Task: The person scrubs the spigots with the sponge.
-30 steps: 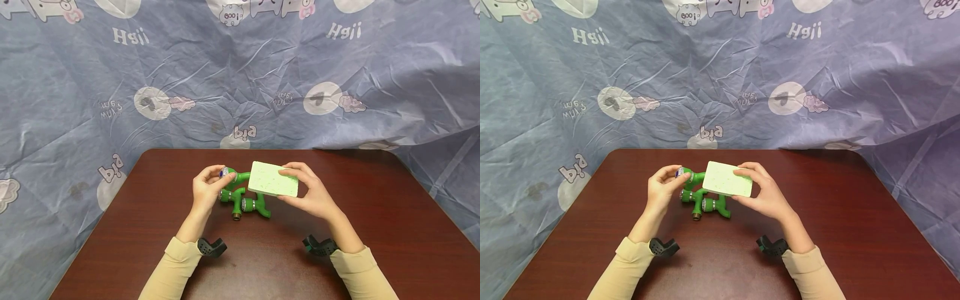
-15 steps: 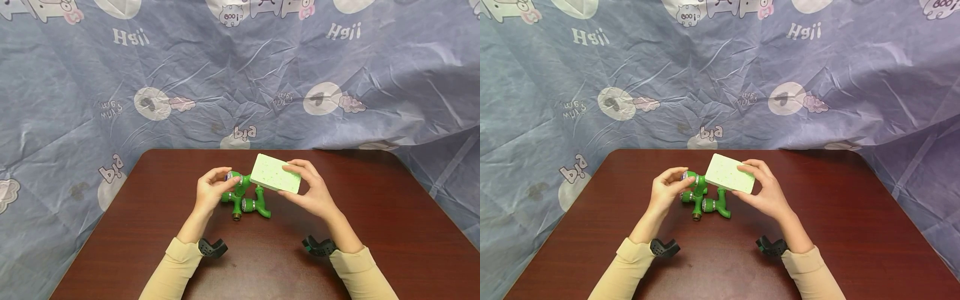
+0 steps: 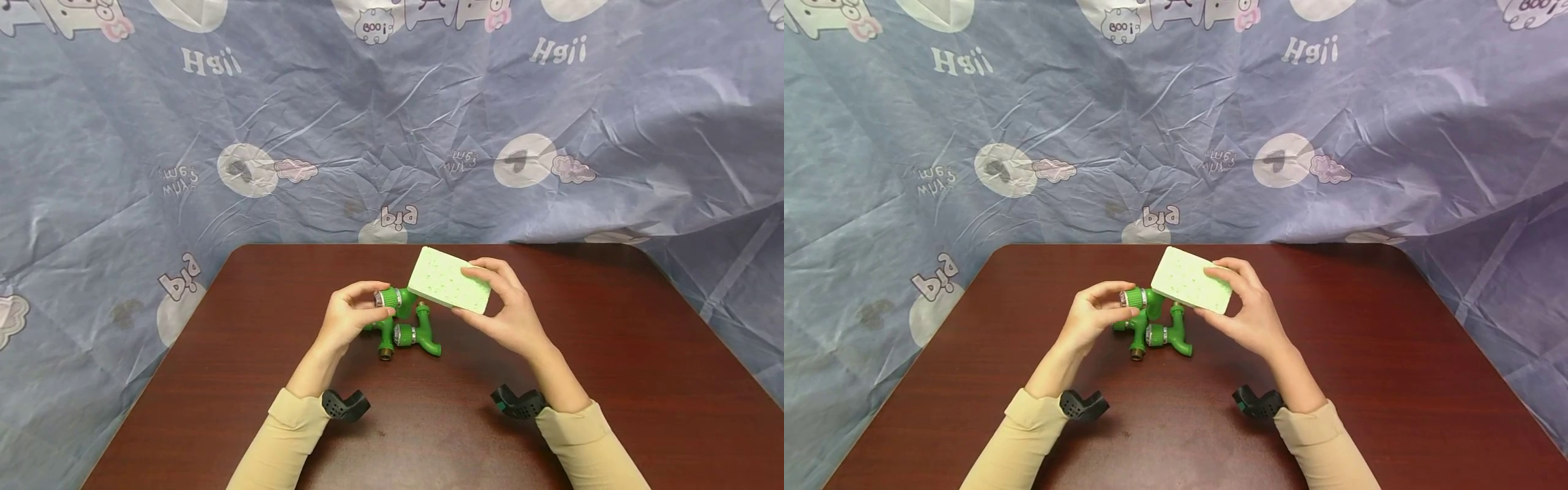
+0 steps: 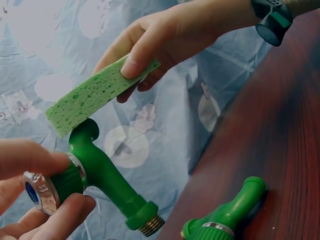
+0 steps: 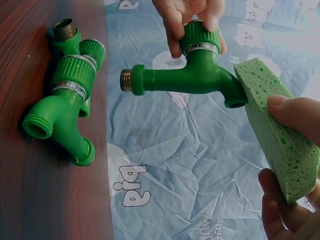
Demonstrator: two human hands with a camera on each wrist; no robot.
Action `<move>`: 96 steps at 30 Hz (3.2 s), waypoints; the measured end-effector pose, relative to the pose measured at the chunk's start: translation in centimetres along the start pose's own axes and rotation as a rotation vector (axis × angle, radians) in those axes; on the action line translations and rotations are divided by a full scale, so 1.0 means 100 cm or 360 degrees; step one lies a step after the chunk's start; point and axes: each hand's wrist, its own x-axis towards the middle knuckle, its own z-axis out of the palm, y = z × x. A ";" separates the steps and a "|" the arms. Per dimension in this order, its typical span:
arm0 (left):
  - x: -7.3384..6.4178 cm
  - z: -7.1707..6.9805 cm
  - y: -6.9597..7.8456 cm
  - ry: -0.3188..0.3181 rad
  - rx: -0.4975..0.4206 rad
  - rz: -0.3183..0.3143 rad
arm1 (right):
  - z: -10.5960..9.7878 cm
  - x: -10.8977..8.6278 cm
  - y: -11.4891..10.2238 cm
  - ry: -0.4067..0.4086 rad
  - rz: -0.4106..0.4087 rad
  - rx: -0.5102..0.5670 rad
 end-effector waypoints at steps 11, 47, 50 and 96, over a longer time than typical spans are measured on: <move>-0.001 0.001 0.000 0.0033 0.0165 0.0089 | 0.000 0.000 0.001 0.0003 0.0015 0.0001; 0.002 -0.002 0.002 0.0198 -0.0018 0.0156 | 0.007 -0.014 0.037 -0.0291 0.0002 0.0201; 0.002 -0.003 0.004 0.0228 -0.0039 0.0180 | 0.005 -0.014 0.038 -0.0265 0.0028 0.0204; 0.006 -0.024 0.012 0.0544 -0.0129 0.0285 | -0.004 -0.013 0.035 -0.0522 0.0096 0.0356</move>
